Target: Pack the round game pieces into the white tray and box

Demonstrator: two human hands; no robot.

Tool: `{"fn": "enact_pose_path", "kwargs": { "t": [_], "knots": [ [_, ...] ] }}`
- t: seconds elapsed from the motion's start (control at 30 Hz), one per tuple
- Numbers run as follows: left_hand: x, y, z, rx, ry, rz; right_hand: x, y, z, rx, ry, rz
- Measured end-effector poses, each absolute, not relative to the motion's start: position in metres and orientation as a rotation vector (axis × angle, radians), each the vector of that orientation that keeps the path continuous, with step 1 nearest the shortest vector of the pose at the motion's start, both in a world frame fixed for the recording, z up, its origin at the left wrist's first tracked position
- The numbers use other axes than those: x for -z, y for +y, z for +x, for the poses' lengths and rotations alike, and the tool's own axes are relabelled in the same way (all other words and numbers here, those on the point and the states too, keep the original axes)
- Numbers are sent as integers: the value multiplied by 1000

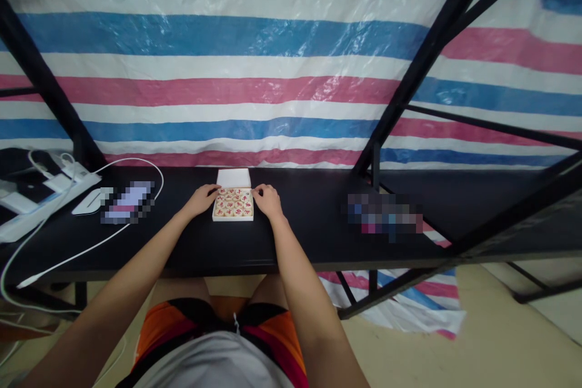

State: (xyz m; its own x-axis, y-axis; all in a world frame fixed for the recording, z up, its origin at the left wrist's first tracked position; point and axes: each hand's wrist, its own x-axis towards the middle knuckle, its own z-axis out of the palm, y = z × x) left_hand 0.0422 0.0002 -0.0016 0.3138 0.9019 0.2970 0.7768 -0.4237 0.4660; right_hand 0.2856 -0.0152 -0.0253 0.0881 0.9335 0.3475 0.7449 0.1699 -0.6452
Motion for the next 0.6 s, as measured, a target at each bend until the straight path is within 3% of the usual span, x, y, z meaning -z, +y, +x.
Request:
{"fn": "enact_pose_path", "kwargs": {
  "t": [0.6],
  "knots": [
    [1,0,42,-787,1484,2313,26,-14,285,-321,-1711,-1559]
  ]
}}
